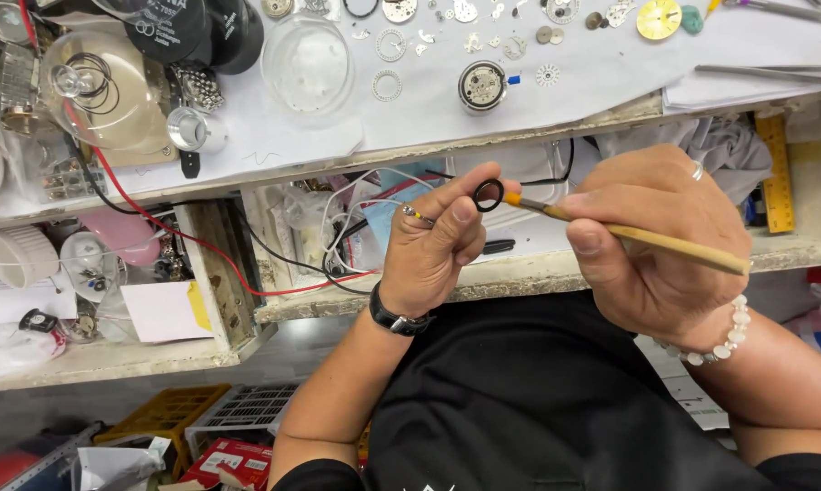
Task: Meticulously assembling and inspecting a watch movement using tweezers, a screwdriver, and an air blower on a workbench.
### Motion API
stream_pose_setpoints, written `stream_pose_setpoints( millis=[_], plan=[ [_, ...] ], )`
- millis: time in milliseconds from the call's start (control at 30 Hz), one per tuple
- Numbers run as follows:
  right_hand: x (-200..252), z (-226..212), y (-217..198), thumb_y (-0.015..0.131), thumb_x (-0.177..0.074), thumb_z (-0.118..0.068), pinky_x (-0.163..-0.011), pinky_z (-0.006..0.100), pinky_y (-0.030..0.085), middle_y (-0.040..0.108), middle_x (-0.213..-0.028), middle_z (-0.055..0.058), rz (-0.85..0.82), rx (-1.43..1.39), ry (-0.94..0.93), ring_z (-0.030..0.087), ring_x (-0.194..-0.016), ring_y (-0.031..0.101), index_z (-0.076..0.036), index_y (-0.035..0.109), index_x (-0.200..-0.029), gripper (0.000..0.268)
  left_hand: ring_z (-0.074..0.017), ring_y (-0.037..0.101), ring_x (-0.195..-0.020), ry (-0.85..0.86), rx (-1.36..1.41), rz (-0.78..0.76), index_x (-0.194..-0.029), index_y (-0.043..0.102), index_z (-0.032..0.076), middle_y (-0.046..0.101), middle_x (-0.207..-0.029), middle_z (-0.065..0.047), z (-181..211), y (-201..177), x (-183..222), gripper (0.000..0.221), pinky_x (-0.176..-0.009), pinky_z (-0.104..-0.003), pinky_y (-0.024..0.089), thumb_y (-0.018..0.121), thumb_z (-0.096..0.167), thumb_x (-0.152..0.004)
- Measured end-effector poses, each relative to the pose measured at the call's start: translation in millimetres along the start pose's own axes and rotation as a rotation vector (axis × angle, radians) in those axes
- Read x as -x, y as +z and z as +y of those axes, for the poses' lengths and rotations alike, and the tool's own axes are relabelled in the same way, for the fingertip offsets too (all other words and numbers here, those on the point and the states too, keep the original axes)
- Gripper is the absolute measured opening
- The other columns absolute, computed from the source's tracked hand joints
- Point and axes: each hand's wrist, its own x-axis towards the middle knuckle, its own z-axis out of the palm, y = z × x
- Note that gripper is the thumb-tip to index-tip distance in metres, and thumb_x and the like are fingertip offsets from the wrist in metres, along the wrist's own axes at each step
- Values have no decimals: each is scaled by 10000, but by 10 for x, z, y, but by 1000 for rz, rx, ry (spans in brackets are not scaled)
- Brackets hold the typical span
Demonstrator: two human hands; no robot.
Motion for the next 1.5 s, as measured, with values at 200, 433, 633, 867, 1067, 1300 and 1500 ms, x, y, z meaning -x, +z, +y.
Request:
stream_pose_setpoints(
  millis=[200,433,633,867,1067,1300,1500],
  plan=[
    [-92,-19,39,593,-1048,-34,-667,394,512,680,-902,192,-24,127,-31,340,-778,651,74,627,-1021,116,-69,232,-599,-21,-26,77,-1422,612,-9,691,-1054,-196,-52,16,-7,445,-522,-196,268,662,260,-1070],
    [-96,-20,78,614,-1059,-49,-697,394,528,695,-923,178,-45,150,-33,336,-806,664,65,665,-1068,126,-80,275,-604,-33,-31,70,-1440,581,-25,689,-1184,-341,-22,39,-28,478,-539,-208,292,642,273,-1070],
    [-81,-38,139,595,-1060,-68,-758,425,559,711,-936,196,4,75,41,376,-831,723,102,667,-1075,186,-85,191,-611,-13,11,57,-1425,619,13,221,-729,48,-54,30,-24,447,-523,-223,230,676,282,-1073],
    [-88,-33,199,546,-1062,-78,-747,460,571,706,-951,194,28,-11,72,361,-792,710,104,633,-1030,204,-69,227,-603,-23,59,71,-1435,599,-23,705,-1236,-282,-53,-4,-31,440,-530,-202,291,652,243,-1088],
    [-112,-68,178,533,-1056,-84,-780,452,556,728,-997,204,-26,-35,111,367,-828,711,96,639,-1043,209,-90,451,-814,-35,68,76,-1429,585,-53,676,-1231,-348,-56,1,-41,467,-543,-210,295,653,248,-1078],
    [-81,-63,167,550,-1063,-78,-773,435,541,732,-996,160,-23,-16,88,351,-823,715,73,654,-1090,185,-58,543,-783,-44,91,63,-1447,585,-29,676,-1213,-362,-105,-54,-29,444,-553,-209,301,628,243,-1099],
    [-77,-62,159,556,-1046,-41,-728,437,538,713,-949,165,-5,-10,69,357,-775,675,83,644,-1033,152,-69,228,-607,-70,106,84,-1445,577,-42,653,-1300,-343,-76,-30,-32,463,-554,-199,316,636,246,-1088]
  ],
)
